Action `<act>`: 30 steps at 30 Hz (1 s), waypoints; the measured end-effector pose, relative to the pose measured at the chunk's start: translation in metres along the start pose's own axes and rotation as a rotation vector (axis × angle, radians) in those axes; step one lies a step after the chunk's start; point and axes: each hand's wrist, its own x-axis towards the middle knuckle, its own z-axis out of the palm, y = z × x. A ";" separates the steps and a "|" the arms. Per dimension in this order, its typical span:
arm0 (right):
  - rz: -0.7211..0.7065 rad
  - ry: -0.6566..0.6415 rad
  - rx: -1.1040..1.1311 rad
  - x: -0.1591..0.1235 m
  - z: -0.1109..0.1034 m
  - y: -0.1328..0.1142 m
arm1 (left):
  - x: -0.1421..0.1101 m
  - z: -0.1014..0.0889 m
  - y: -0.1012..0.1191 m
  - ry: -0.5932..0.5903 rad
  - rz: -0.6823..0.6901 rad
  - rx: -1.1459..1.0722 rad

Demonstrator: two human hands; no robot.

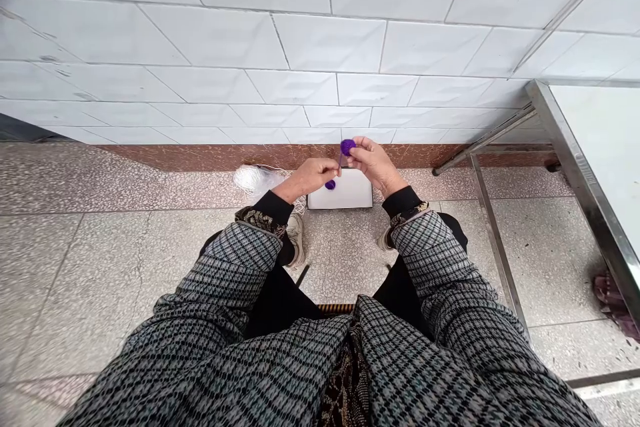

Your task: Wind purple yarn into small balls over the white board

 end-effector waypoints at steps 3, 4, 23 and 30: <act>-0.027 0.099 -0.028 0.004 -0.003 0.004 | -0.003 0.005 0.006 -0.191 0.063 -0.021; -0.028 0.130 -0.079 0.006 -0.004 0.007 | -0.003 0.005 0.007 -0.224 0.086 -0.021; 0.215 -0.202 -0.246 -0.007 0.005 -0.001 | -0.001 -0.009 -0.006 0.119 -0.083 -0.002; 0.165 0.005 -0.099 -0.004 0.004 0.000 | -0.004 0.004 0.004 -0.101 0.073 -0.016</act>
